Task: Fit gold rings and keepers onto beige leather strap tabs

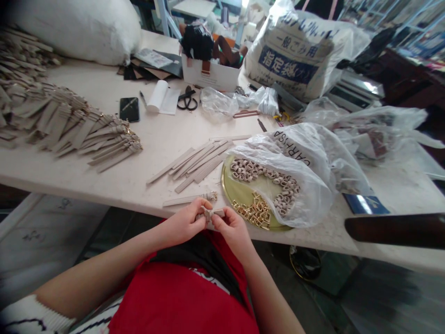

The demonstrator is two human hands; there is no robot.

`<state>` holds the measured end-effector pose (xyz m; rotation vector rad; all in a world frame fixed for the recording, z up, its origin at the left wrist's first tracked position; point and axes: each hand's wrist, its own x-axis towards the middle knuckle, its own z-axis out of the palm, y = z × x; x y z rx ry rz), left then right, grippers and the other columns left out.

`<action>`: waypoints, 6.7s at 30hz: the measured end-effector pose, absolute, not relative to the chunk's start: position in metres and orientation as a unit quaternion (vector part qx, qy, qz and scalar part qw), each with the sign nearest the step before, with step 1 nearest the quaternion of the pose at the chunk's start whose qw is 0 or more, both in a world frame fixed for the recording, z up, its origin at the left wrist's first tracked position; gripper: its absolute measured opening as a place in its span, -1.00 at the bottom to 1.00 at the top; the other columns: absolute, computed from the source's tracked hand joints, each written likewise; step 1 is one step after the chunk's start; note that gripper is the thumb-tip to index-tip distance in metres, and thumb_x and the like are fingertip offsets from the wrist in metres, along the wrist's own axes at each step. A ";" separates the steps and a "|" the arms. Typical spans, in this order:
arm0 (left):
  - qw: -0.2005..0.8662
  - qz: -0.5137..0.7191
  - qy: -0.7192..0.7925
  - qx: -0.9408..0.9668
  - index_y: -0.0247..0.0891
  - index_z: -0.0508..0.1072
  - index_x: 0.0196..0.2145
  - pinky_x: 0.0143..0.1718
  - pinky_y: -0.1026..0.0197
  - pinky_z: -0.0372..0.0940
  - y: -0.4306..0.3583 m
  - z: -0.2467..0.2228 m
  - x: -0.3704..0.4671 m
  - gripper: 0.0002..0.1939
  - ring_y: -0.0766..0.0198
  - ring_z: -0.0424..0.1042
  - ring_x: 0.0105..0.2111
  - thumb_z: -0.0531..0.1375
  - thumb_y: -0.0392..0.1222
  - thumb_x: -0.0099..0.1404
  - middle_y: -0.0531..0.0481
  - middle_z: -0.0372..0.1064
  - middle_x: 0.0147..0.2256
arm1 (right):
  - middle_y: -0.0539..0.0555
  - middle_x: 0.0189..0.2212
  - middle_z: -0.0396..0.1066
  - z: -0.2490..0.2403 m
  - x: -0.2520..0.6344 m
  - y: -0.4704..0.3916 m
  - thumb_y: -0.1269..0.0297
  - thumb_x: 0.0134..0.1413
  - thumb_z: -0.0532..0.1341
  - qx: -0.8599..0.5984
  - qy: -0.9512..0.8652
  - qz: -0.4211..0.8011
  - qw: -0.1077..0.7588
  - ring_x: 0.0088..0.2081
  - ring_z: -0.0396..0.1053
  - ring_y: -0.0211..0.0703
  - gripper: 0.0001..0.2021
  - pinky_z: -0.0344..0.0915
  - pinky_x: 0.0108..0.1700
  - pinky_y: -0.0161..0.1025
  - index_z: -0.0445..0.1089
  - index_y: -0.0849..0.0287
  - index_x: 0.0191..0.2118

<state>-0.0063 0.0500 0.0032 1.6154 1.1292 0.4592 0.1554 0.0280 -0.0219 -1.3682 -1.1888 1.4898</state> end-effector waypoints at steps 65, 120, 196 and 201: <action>0.621 0.107 0.444 0.637 -0.31 0.39 -0.28 -0.38 0.33 0.23 0.045 -0.010 -0.018 -0.72 0.28 0.43 -0.39 0.06 -0.07 0.17 -0.02 0.47 -0.40 | -0.10 -0.65 0.24 -0.041 0.146 0.001 0.12 -0.09 0.24 -0.572 -0.426 0.594 0.371 -0.58 0.18 -0.30 -0.76 0.12 -0.49 -0.33 0.26 0.17 -0.38; 0.167 0.317 0.549 0.755 -0.29 0.37 -0.28 -0.27 0.21 0.23 0.110 0.027 -0.052 -0.69 0.19 0.37 -0.31 -0.08 -0.08 0.27 -0.11 0.40 -0.34 | 0.16 -0.38 0.32 -0.046 0.306 0.145 0.39 -0.10 0.15 -0.773 -0.620 0.046 0.125 -0.28 0.28 -0.07 -0.93 0.13 -0.21 -0.21 0.35 0.26 -0.43; 0.553 0.211 0.480 0.647 -0.27 0.22 -0.47 -0.50 0.33 0.01 0.052 -0.001 -0.004 -0.79 0.35 0.13 -0.51 -0.06 -0.10 0.20 0.13 0.11 -0.57 | 0.19 -0.36 0.33 -0.025 0.240 0.090 0.45 0.00 0.07 -0.617 -0.778 0.051 -0.100 -0.32 0.31 -0.11 -0.88 0.13 -0.31 -0.26 0.34 0.24 -0.44; 0.553 0.231 0.486 0.636 -0.28 0.25 -0.45 -0.47 0.33 0.05 0.051 -0.010 -0.006 -0.78 0.35 0.16 -0.47 -0.03 -0.08 0.19 0.10 0.17 -0.52 | 0.08 -0.48 0.32 -0.013 0.250 0.092 0.38 -0.05 0.10 -0.654 -0.748 0.114 0.025 -0.40 0.28 -0.15 -0.93 0.12 -0.35 -0.26 0.27 0.19 -0.50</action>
